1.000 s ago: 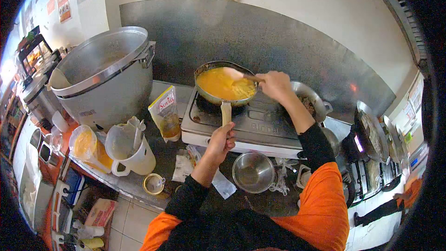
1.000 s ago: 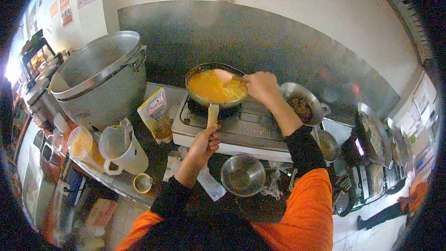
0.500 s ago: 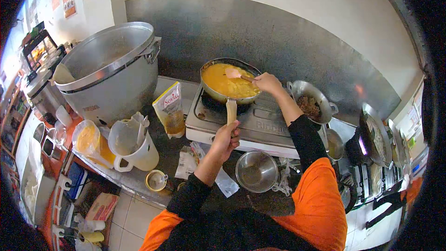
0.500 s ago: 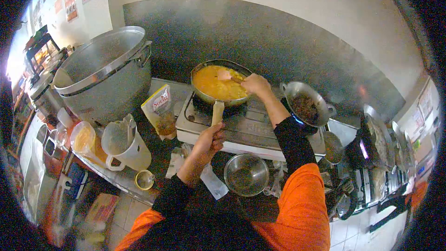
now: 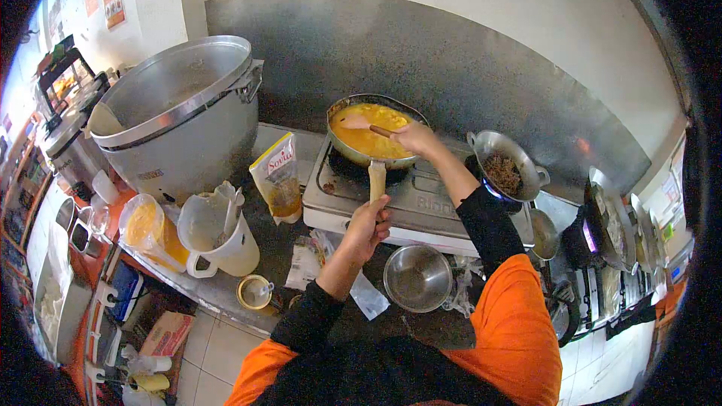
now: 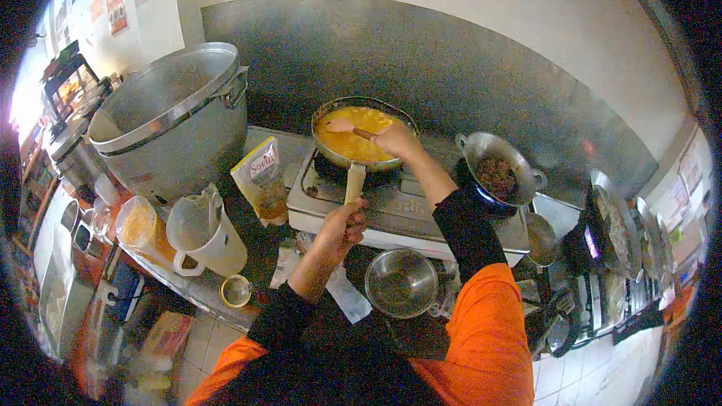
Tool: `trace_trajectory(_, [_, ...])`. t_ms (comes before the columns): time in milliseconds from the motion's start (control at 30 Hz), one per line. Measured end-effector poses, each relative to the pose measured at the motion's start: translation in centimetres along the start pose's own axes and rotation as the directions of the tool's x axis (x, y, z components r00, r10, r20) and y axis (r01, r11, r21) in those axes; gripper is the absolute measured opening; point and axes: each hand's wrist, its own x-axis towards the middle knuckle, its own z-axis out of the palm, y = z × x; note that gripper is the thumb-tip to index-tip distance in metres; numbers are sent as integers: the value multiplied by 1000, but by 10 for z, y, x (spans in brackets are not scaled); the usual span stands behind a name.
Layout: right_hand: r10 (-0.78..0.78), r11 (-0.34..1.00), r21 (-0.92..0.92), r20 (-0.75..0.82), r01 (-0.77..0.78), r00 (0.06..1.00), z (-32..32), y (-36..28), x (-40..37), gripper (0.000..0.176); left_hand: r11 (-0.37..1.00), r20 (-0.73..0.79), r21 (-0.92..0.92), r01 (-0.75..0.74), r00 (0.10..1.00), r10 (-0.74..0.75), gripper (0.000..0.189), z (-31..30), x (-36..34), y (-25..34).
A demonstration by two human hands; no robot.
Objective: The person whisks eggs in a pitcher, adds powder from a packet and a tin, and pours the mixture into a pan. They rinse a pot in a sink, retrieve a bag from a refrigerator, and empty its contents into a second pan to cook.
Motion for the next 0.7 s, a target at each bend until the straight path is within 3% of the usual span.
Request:
trace_trajectory(167, [-58,998,1,37,58,998,5,-4,-2,30,1000,20,0,-4,1000,4,16,-1,1,0])
trace_trajectory(267, [-118,984,-135,-31,113,993,12,-4,0,32,1000,33,-8,-4,999,4,16,-2,1,-1])
trace_trajectory(367, [-33,990,-134,47,39,998,2,-14,-8,33,1000,22,-5,6,1000,-6,16,-1,0,0])
trace_trajectory(467, [-70,988,-137,32,74,997,-5,-19,-16,33,1000,38,-8,13,999,-12,17,-4,2,0])
trace_trajectory(567, [-61,987,-152,-25,56,998,-26,-42,-41,31,1000,10,-20,13,1000,-13,17,-2,0,-1])
trace_trajectory(700, [-167,971,-198,-164,134,972,-31,-49,-53,28,1000,-32,-1,8,999,-8,17,0,-2,0])
